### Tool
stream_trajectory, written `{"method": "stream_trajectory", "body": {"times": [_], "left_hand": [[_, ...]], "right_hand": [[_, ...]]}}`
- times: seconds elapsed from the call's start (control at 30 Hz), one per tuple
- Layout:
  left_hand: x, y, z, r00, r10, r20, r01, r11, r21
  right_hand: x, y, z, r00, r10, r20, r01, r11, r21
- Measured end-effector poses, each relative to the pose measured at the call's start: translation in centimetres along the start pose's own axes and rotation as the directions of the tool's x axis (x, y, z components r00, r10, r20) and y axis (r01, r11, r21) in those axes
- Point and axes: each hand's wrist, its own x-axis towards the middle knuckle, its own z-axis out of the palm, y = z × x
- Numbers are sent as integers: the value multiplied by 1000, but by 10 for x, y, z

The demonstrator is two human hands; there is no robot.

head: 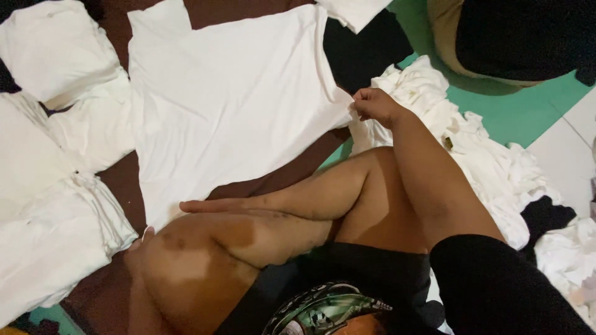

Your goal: The person sits cross-legged on the floor and folds a white t-shirt by hand. They smooth the fabric, fold the sleeves inward, fold the shirt in half lengthwise, and then fold it into a compact square, placing it on a pile of other folded clothes.

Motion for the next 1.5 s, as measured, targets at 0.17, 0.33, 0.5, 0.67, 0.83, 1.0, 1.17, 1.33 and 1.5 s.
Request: {"method": "stream_trajectory", "body": {"times": [0.17,0.33,0.5,0.67,0.83,1.0,1.17,1.33,1.5], "left_hand": [[34,-30,4,999,54,7,-54,998,-39],[13,-17,5,998,-60,-17,56,987,-151],[9,-16,3,1000,-6,-26,3,993,-117],[4,-12,3,1000,-25,-14,22,986,-168],[7,-11,2,1000,-4,-7,4,998,-63],[16,-20,4,997,52,51,-44,986,-159],[12,-17,4,999,24,30,-19,990,-139],[8,-8,4,1000,-22,16,23,997,-69],[30,-30,8,1000,-4,16,7,977,-212]], "right_hand": [[-7,10,-12,999,0,53,1,1000,-2],[-15,2,-6,990,40,132,-15,983,-183],[0,4,11,999,24,32,-12,940,-341],[10,1,32,1000,0,-4,-2,861,-508],[17,1,45,994,55,90,-27,959,-281],[38,19,35,974,120,191,-36,919,-393],[53,36,26,982,189,23,-114,678,-726],[57,46,25,925,379,31,-182,513,-839],[75,66,35,924,367,105,-115,530,-840]]}}
